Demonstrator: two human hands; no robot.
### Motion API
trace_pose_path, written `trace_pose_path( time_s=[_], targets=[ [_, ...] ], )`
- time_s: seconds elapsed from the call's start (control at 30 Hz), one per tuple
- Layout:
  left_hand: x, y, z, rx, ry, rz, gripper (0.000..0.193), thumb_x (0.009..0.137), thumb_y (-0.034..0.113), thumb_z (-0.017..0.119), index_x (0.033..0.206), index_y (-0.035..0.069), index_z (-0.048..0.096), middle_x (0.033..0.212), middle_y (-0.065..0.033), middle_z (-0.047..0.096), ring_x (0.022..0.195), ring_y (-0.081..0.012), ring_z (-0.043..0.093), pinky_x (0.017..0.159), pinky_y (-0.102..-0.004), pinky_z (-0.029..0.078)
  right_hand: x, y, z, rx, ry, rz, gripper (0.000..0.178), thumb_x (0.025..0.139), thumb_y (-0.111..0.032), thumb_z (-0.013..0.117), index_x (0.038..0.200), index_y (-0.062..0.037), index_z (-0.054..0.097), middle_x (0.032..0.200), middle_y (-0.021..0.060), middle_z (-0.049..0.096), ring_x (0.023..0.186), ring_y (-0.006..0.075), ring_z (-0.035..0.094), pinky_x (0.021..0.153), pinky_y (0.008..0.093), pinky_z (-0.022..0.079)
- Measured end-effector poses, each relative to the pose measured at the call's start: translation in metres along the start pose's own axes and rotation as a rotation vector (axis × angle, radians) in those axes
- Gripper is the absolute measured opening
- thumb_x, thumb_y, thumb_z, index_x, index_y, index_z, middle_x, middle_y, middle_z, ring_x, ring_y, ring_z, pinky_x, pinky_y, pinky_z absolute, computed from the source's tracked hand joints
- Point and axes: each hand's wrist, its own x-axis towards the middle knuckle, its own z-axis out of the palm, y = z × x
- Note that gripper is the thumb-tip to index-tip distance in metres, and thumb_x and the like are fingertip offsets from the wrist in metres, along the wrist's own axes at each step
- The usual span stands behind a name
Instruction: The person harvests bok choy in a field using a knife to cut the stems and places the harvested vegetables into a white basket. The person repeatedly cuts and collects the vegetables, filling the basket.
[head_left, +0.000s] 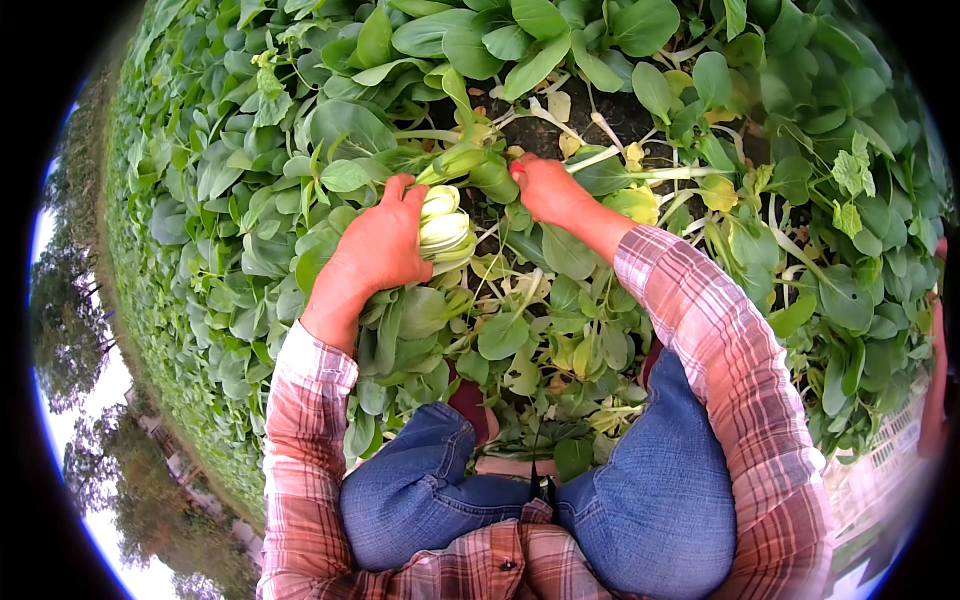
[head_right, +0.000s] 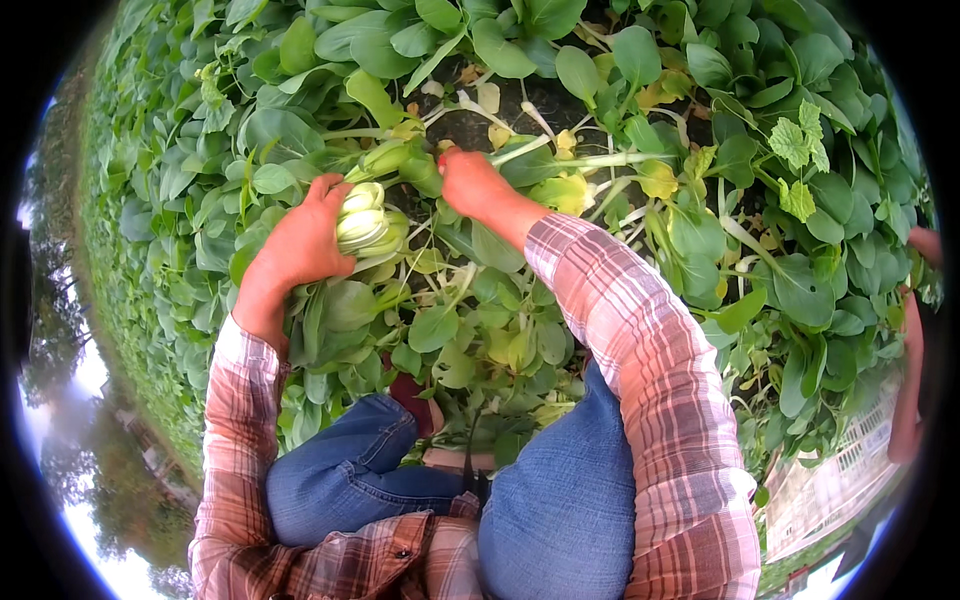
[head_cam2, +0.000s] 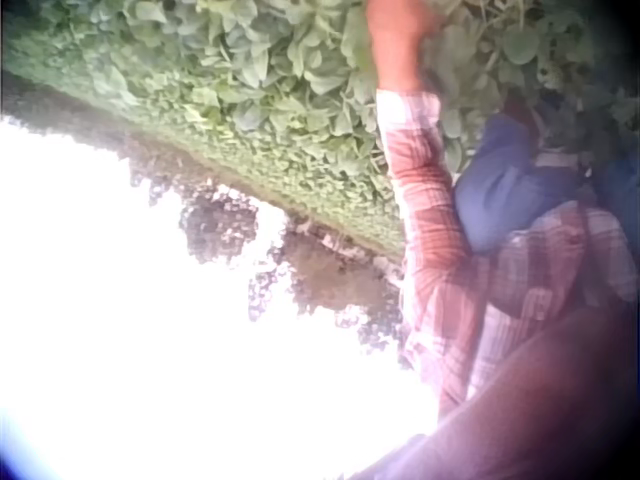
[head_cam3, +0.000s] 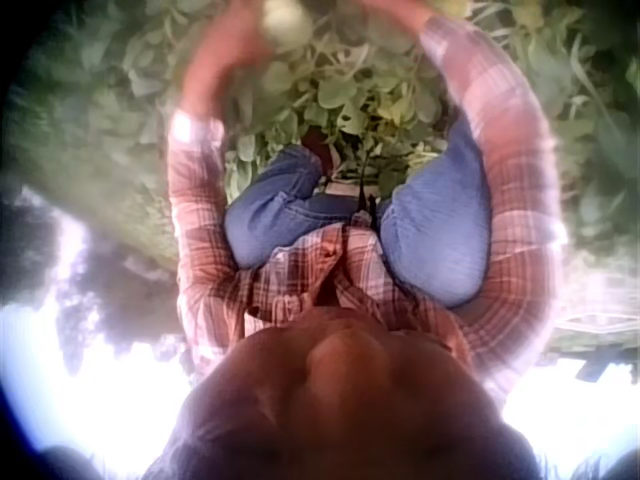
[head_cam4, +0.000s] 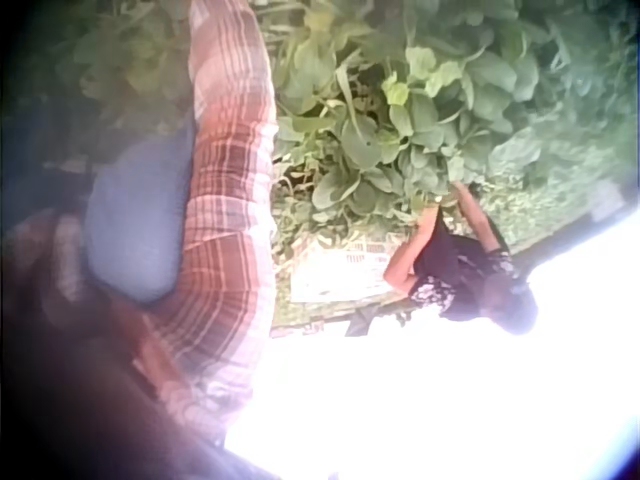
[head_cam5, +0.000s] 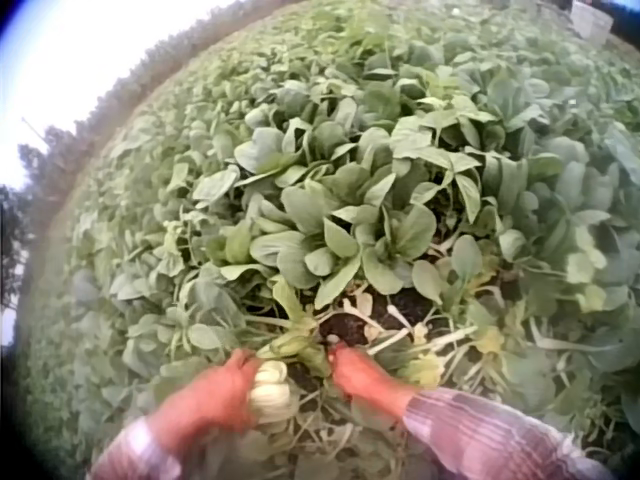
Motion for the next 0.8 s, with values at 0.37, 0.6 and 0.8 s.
trace_pose_path(
  time_s=[0.37,0.6,0.8],
  targets=[
    [0.008,-0.014,0.005,-0.001,0.012,-0.011,0.077,0.053,0.012,0.074,0.122,-0.006,0.046,0.140,-0.0199,0.034,0.091,-0.0377,0.062,0.080,-0.0416,0.052,-0.002,-0.004,0.023,0.221,-0.035,0.129,0.026,0.095,-0.017,0.042,0.111,0.0032,0.048,0.073,0.0157,0.059,0.051,0.0238,0.058,0.052,0.0368,0.050],
    [-0.004,-0.002,0.015,0.113,0.020,-0.059,0.077,0.056,0.012,0.073,0.126,-0.001,0.043,0.141,-0.0117,0.033,0.085,-0.0357,0.062,0.073,-0.0430,0.052,0.010,-0.001,0.021,0.183,-0.059,0.111,0.025,0.090,-0.013,0.044,0.109,0.0029,0.051,0.079,0.0171,0.060,0.062,0.0274,0.058,0.058,0.0372,0.048],
    [-0.010,-0.004,0.031,0.159,0.044,-0.061,0.078,0.056,0.011,0.073,0.127,0.000,0.041,0.141,-0.0104,0.033,0.082,-0.0343,0.063,0.071,-0.0421,0.052,0.022,-0.007,0.009,0.195,-0.183,0.243,0.031,0.080,-0.003,0.049,0.110,0.0028,0.055,0.103,0.0269,0.061,0.091,0.0404,0.061,0.080,0.0417,0.049]
  ],
)
